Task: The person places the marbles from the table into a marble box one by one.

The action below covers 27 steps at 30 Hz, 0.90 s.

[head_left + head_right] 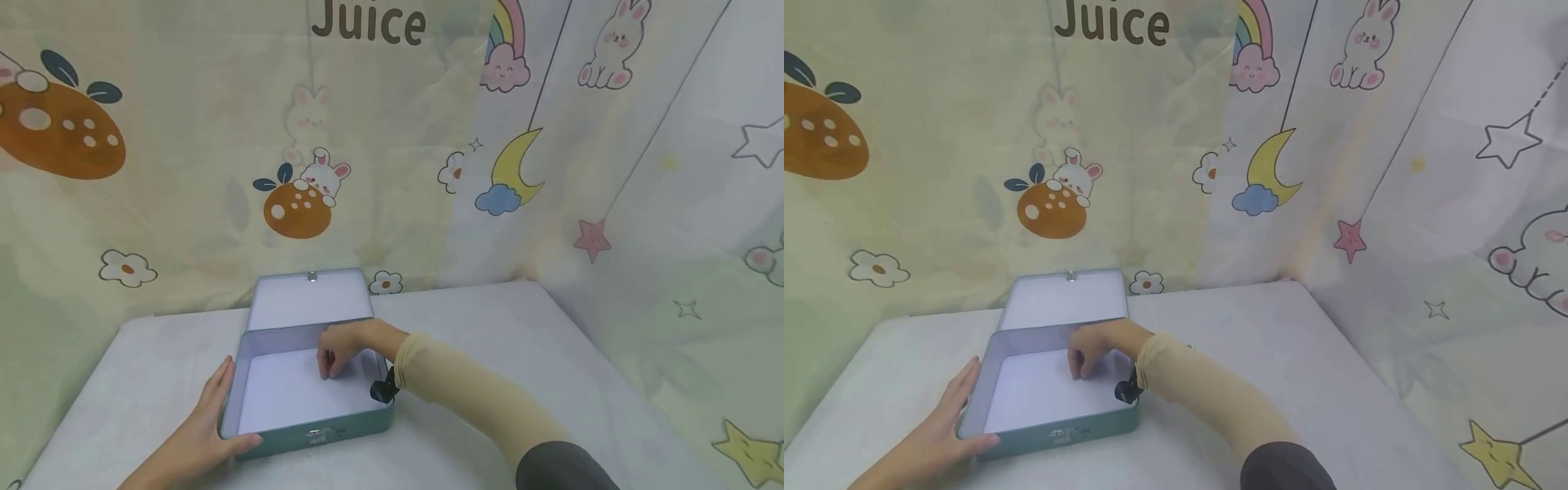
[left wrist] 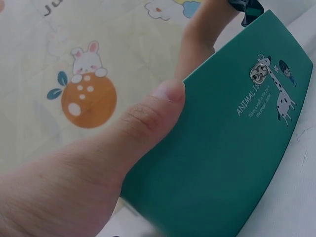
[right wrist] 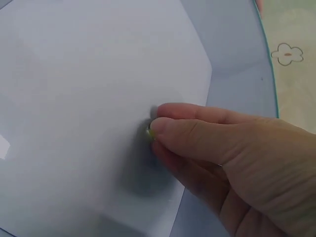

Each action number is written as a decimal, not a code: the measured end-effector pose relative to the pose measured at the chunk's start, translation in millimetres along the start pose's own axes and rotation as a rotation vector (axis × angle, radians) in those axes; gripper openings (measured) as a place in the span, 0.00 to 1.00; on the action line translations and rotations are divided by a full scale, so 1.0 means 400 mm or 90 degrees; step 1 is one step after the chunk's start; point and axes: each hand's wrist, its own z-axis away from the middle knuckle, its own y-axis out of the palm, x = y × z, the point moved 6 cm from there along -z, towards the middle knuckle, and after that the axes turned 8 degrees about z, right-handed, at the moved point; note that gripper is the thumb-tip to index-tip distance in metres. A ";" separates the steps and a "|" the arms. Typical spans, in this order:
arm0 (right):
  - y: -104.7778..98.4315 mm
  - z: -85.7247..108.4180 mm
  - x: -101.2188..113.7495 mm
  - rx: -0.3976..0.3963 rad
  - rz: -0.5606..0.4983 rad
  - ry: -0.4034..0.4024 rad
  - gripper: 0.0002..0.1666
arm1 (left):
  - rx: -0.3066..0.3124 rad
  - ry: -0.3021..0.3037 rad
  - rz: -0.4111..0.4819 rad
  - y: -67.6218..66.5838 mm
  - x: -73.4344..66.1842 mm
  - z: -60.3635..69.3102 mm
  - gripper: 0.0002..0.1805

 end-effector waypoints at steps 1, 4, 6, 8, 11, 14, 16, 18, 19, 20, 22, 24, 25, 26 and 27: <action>0.002 0.000 0.004 -0.001 0.008 0.001 0.07 | 0.004 -0.006 -0.004 0.001 0.000 0.003 0.68; 0.001 -0.004 0.015 -0.007 0.032 0.004 0.07 | 0.005 -0.022 -0.019 0.000 -0.001 0.008 0.68; -0.006 -0.009 0.020 -0.016 0.045 0.005 0.07 | 0.002 -0.029 -0.033 -0.002 -0.002 0.008 0.68; -0.010 -0.014 0.022 -0.018 0.044 0.012 0.07 | -0.003 -0.030 -0.038 -0.004 -0.005 0.006 0.69; -0.009 -0.018 0.018 -0.020 0.036 0.016 0.07 | -0.003 -0.022 -0.046 -0.002 -0.011 0.000 0.69; -0.020 -0.016 0.013 -0.034 0.030 0.003 0.06 | -0.004 -0.018 -0.050 0.001 -0.014 -0.006 0.69; -0.037 -0.007 0.012 -0.053 0.022 -0.011 0.07 | -0.006 -0.018 -0.053 0.000 -0.014 -0.009 0.69; -0.056 0.008 0.011 -0.071 0.011 -0.022 0.07 | -0.010 -0.016 -0.056 -0.002 -0.013 -0.011 0.69; -0.065 0.018 0.010 -0.078 0.003 -0.026 0.07 | -0.012 -0.013 -0.058 -0.003 -0.014 -0.011 0.69; -0.075 0.031 0.010 -0.083 -0.006 -0.028 0.08 | -0.015 -0.011 -0.056 -0.005 -0.015 -0.010 0.69; -0.089 0.060 0.008 -0.091 -0.023 -0.030 0.09 | -0.017 -0.004 -0.056 -0.007 -0.019 -0.007 0.69; -0.097 0.093 0.003 -0.101 -0.047 -0.030 0.09 | -0.015 0.001 -0.048 -0.008 -0.024 -0.004 0.69; -0.100 0.111 0.000 -0.109 -0.060 -0.028 0.09 | -0.013 0.001 -0.047 -0.007 -0.025 -0.003 0.69; -0.103 0.129 -0.004 -0.120 -0.073 -0.027 0.10 | -0.011 0.002 -0.043 -0.007 -0.026 -0.001 0.69; -0.104 0.146 -0.009 -0.134 -0.085 -0.025 0.10 | -0.011 0.000 -0.045 -0.007 -0.025 0.000 0.69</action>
